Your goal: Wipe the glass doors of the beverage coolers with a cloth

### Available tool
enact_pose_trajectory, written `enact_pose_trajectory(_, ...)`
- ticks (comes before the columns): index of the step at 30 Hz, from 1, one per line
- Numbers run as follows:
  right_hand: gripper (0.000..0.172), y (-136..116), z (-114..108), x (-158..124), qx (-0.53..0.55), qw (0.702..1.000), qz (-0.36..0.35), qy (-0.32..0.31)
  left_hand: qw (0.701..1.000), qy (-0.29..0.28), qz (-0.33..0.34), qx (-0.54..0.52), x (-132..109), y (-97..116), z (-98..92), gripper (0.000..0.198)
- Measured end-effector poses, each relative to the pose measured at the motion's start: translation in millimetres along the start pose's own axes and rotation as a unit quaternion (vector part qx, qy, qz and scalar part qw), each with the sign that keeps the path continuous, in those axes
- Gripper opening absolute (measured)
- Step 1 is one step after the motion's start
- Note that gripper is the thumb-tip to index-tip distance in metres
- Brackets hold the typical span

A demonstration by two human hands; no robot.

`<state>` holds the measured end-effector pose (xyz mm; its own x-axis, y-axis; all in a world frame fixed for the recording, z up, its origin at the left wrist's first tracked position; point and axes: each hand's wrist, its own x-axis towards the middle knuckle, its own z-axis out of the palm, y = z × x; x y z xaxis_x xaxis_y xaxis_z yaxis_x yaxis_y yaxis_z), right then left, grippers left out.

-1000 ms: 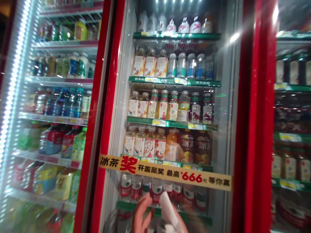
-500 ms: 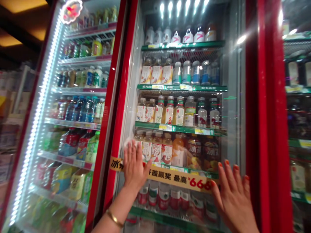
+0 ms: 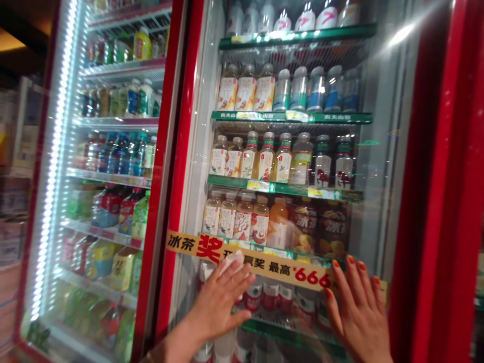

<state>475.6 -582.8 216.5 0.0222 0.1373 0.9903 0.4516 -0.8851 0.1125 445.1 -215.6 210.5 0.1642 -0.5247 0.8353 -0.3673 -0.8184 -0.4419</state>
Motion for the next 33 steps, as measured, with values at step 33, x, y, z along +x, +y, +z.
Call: enact_pose_trajectory(33, 0.071, -8.6, 3.8, -36.8, -0.035, 0.999, 0.007, 0.009, 0.937, 0.099, -0.331, 0.048, 66.8, -12.4, -6.2, 0.077)
